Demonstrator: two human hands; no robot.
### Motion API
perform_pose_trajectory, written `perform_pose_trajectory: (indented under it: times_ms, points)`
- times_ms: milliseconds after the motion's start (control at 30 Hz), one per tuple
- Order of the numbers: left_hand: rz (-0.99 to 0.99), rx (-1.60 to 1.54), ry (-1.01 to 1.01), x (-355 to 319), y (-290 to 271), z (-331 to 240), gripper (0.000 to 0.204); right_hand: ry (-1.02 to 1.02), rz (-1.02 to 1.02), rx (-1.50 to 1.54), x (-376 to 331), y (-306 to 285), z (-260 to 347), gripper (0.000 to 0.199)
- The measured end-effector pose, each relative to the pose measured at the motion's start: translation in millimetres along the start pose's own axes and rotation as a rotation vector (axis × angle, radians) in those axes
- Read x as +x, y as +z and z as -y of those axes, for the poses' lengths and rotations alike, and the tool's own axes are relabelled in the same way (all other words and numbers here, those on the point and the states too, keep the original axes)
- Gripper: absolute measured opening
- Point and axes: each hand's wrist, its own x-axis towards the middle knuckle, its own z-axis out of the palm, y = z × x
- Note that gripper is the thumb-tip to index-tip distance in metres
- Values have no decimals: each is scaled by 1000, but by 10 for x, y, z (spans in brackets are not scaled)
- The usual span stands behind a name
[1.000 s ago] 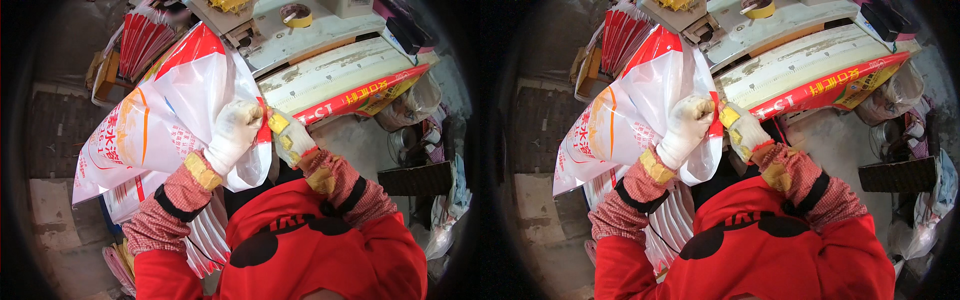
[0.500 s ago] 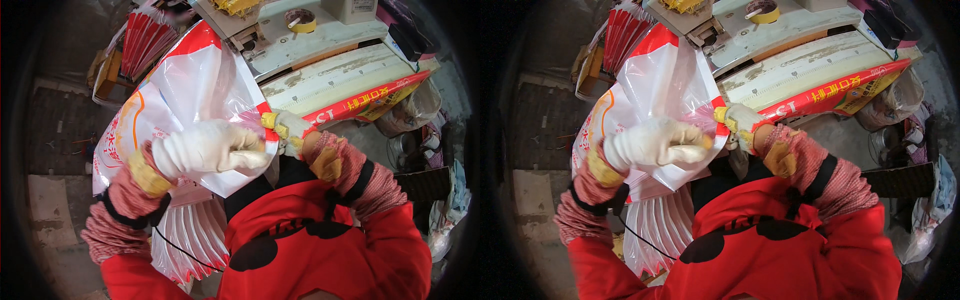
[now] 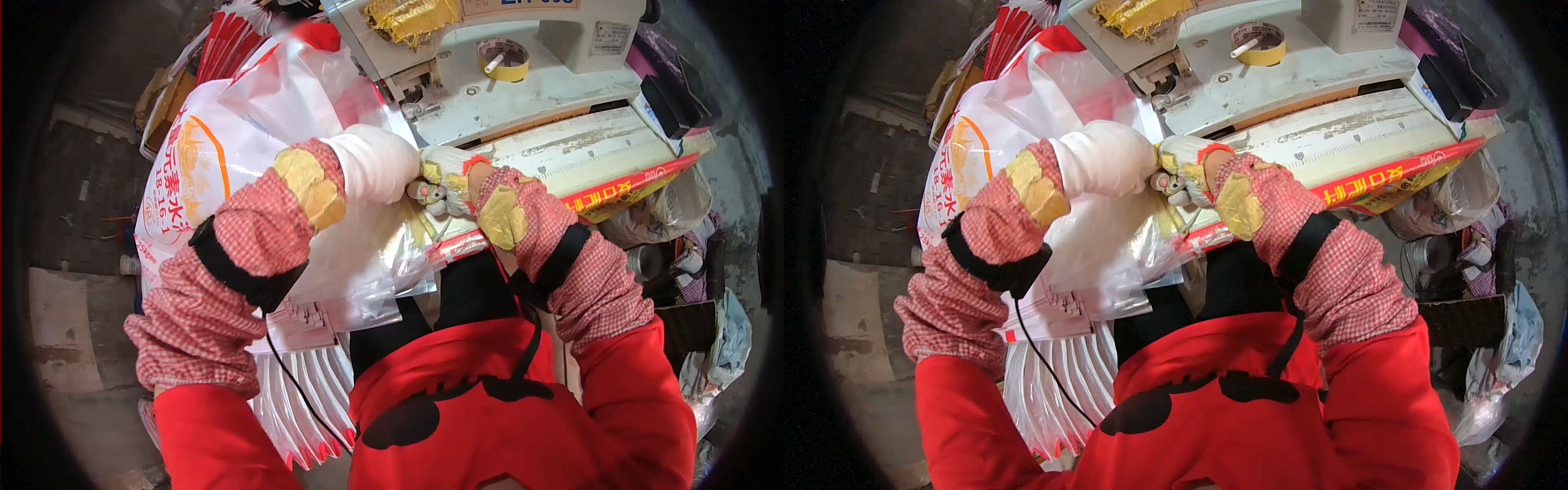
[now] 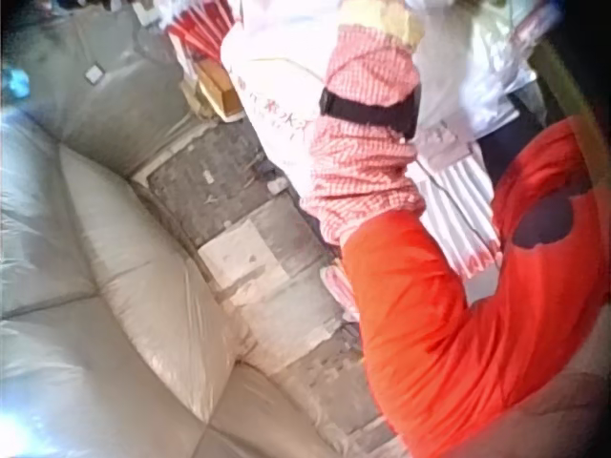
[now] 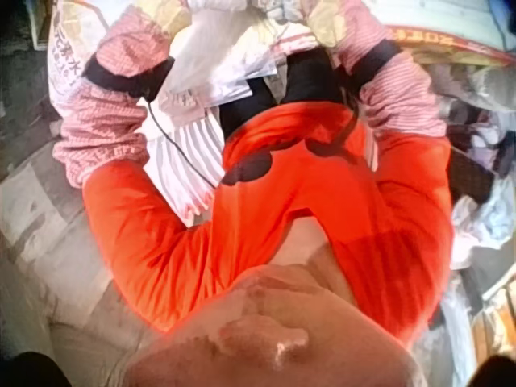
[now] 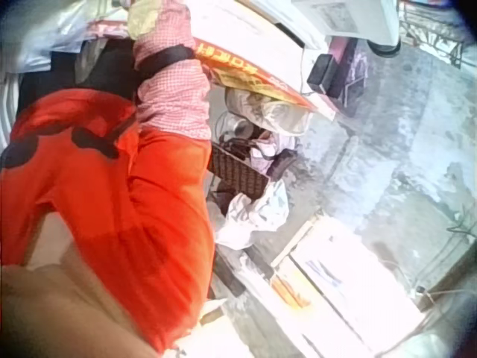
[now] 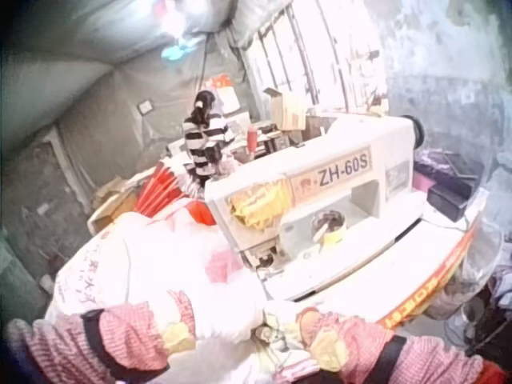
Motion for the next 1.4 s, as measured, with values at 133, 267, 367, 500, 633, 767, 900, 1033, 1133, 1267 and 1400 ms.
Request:
perform_pose_trajectory:
  times_ms: [133, 267, 367, 500, 633, 767, 900, 1033, 1133, 1267, 1400]
  points:
    - [-255, -41, -196, 278, 304, 471, 23, -8, 183, 272, -55, 119, -2, 28]
    - [-455, -141, -462, 225, 404, 904, 20, -287, -25, -180, -115, 421, 24, 36]
    - [-372, -66, -407, -202, 381, 858, 17, -910, -519, -1103, -70, 564, 57, 42]
    - [-485, 75, -284, -1412, 466, 375, 9, -980, -783, -1390, 214, 644, 289, 36]
    - [-974, -44, -208, -2461, 247, 319, 9, -677, -981, -1804, 462, 901, 459, 23]
    - [-1216, 603, -437, -2979, 123, 522, 23, -1068, -633, -2091, 277, 1491, 276, 17]
    - [-1764, -838, -480, -2879, 682, 814, 37, -1336, -104, -1343, -284, 1782, 71, 13]
    - [-1019, -537, -559, -2756, 1638, 795, 88, -1425, -203, -860, -806, 1384, 81, 17]
    - [-795, -191, -684, -2593, 2126, 794, 72, -1523, -561, -1018, -957, 982, 106, 15]
    - [-461, -201, -1033, -2601, 2587, 956, 22, -1277, -556, -466, -836, 777, 91, 11]
    - [-635, -4, -1051, -2997, 3097, 1215, 17, -1304, -650, -680, -716, 1009, -158, 7]
